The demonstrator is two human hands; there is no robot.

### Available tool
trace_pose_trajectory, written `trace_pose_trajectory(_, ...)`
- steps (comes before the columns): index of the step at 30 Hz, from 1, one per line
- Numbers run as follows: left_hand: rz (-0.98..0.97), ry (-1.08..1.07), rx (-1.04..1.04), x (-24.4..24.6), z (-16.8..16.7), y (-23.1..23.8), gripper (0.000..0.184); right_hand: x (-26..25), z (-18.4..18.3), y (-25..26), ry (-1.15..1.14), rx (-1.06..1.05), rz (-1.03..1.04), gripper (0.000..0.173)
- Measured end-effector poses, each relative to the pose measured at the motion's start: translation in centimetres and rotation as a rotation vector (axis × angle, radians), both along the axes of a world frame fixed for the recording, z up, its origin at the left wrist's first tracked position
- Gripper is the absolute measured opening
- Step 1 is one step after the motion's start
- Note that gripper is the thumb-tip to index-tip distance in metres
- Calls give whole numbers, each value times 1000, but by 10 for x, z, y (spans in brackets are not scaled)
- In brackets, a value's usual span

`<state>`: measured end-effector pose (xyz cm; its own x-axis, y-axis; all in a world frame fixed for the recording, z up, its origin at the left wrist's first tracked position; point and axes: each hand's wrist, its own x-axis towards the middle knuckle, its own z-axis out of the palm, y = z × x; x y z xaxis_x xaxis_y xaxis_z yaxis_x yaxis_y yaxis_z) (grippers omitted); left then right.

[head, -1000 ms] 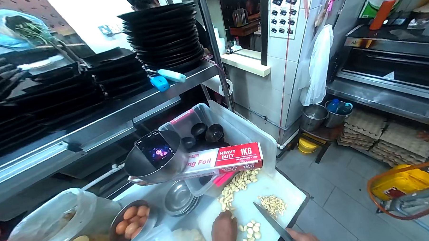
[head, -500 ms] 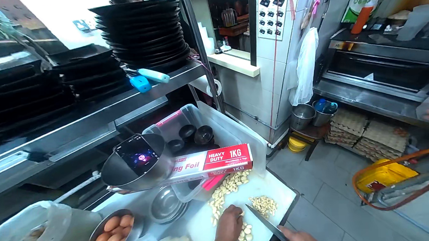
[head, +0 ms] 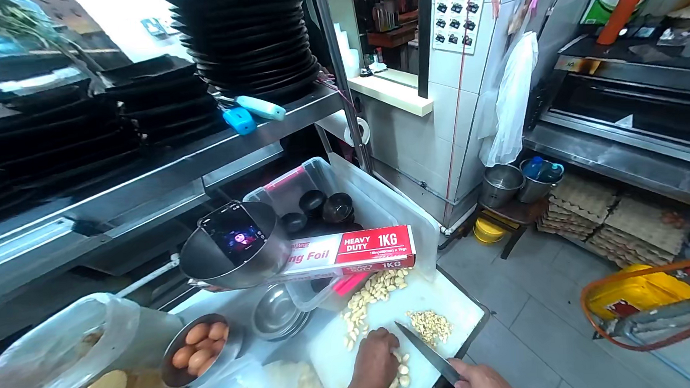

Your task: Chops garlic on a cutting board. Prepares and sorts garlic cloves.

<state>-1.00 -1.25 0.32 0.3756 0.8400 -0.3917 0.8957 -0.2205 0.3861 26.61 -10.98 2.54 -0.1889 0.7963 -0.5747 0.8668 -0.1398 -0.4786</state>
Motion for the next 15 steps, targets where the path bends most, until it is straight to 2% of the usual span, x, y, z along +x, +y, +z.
trace_pose_trajectory(3,263,-165,135,-36,10,-9,36,10,-5,-5,29,-7,-25,46)
trace_pose_trajectory(6,416,-112,153,-68,17,-18,30,17,-7,-7,40,-26,-20,45)
trace_pose_trajectory(10,336,-10,109,-72,1,-32,33,22,-9,-3,33,-38,8,44)
trace_pose_trajectory(13,331,11,147,-58,-15,-28,24,24,-9,1,52,-26,18,43)
trace_pose_trajectory(15,323,1,137,-42,-15,-22,24,28,-11,4,55,-17,39,43)
